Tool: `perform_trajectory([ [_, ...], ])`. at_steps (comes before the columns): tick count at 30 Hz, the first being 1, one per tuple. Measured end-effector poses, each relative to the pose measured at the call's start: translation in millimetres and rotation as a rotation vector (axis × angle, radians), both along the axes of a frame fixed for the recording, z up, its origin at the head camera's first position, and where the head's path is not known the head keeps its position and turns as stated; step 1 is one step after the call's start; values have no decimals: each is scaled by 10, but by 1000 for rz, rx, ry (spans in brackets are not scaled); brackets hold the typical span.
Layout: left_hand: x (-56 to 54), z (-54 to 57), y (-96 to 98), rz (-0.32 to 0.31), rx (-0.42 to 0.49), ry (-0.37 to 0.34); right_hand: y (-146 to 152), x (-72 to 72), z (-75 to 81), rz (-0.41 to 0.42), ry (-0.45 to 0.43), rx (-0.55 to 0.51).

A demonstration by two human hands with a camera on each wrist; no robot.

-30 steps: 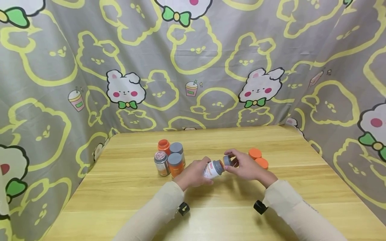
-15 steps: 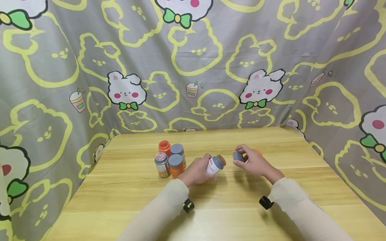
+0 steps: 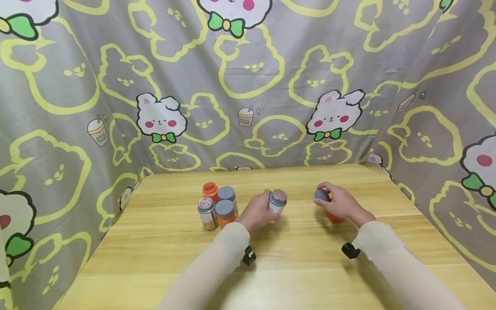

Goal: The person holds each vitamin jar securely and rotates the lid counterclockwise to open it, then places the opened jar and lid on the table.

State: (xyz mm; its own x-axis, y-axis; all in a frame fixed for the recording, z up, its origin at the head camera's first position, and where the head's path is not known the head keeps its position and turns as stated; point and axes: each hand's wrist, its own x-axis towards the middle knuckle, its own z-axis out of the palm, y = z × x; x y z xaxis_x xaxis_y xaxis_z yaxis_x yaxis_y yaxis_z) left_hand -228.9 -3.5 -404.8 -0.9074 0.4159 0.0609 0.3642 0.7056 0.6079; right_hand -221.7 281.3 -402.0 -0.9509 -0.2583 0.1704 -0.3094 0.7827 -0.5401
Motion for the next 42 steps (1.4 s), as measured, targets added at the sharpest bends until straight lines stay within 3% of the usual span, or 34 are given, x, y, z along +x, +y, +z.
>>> perform_trajectory([
  [8,-89,-17,48,61,29,-29,150,-98,-16,-55,-29,18],
  [29,-344,-235,60,268,127,-21,467,-228,-208,-175,-170,79],
  [42,-409,-239,44,323,162,-42,578,-226,-272,-216,-186,79],
])
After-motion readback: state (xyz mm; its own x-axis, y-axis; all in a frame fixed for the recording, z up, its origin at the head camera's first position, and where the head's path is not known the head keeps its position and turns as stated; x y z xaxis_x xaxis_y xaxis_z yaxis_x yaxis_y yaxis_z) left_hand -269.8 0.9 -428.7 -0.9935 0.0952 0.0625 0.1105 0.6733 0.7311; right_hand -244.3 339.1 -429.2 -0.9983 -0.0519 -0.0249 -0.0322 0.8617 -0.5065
